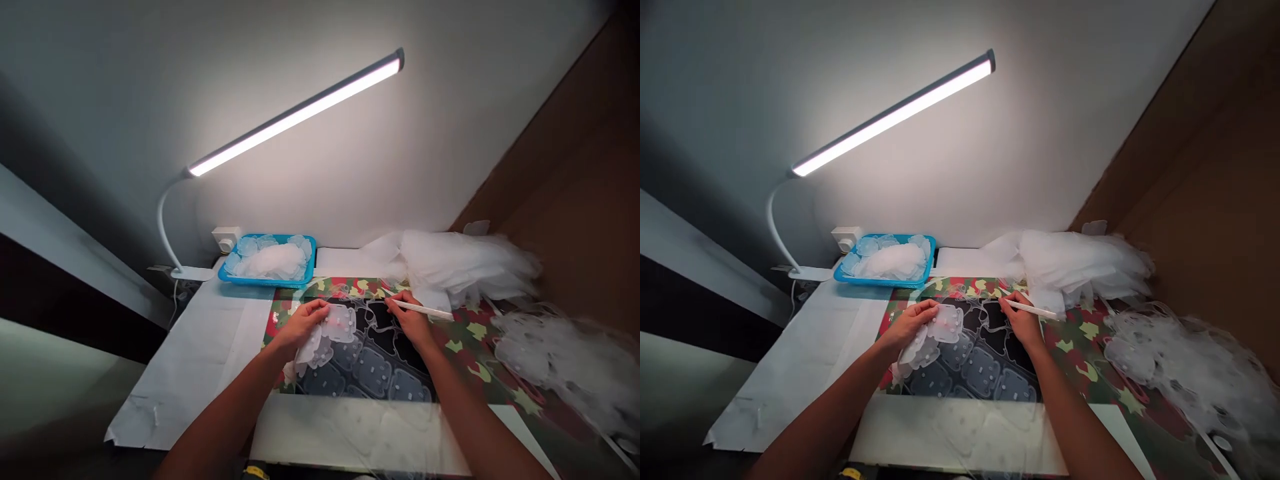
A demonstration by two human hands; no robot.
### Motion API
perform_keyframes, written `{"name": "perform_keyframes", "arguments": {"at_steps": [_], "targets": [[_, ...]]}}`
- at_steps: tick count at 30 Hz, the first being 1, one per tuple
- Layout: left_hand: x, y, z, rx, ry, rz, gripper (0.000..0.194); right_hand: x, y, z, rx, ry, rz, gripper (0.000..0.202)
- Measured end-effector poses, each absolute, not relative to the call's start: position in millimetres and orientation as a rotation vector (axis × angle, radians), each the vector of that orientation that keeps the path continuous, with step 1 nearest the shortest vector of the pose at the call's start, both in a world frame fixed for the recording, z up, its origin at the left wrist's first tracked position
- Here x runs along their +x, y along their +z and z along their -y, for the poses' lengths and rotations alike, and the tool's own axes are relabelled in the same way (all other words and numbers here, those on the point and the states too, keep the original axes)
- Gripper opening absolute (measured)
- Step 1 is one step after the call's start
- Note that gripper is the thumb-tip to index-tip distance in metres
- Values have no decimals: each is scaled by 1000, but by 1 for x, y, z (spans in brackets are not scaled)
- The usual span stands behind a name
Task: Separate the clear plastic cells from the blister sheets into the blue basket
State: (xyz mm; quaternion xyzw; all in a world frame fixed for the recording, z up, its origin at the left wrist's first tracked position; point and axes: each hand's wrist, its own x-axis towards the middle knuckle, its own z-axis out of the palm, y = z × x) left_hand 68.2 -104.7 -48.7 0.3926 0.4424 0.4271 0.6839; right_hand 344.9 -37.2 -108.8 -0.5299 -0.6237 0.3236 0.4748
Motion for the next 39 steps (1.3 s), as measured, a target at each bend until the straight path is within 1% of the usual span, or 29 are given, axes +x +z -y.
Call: {"name": "perform_keyframes", "arguments": {"at_steps": [2,4,5,6,9,12,15,17,19,21,22,23,26,30,35,37,39], "targets": [[55,-30,87,1066,1043,-1081,42,346,-112,35,-1294,795,1538,35],[35,-5,59,1370,1103,-1291,42,346,-115,34,-1289,788,1551,37],[22,9,43,1570,1083,-1461,42,346,-115,34,-1287,782,1555,37],[9,22,27,1789,975,-1657,43,346,-115,34,-1286,773,1560,38],[-30,50,-14,1938,851,-1819,36,345,-114,34,-1287,731,1568,38],[-55,59,-36,2029,782,-1942,27,343,-112,35,-1278,704,1561,35],[-53,48,-32,2128,811,-2044,26,338,-107,39,-1304,640,1593,31],[-33,28,-16,2254,850,-2013,29,332,-102,42,-1350,543,1649,26],[-1,0,10,2513,812,-1789,29,325,-97,44,-1364,442,1711,21],[35,-32,41,2790,604,-1338,28,320,-95,43,-1353,413,1748,17],[51,-47,55,2846,537,-1229,31,317,-95,42,-1348,426,1755,17],[64,-60,68,2867,482,-1202,33,316,-96,40,-1350,451,1756,16],[86,-82,85,2833,401,-1365,23,315,-100,30,-1369,516,1740,17],[79,-76,64,2863,266,-1488,18,320,-97,5,-1374,502,1704,16],[76,-52,36,2856,300,-1645,23,325,-70,-30,-1313,426,1695,15],[86,-49,42,2894,303,-1586,25,329,-59,-30,-1275,413,1723,12],[99,-53,59,2938,317,-1377,27,334,-54,-15,-1234,421,1749,11]]}}
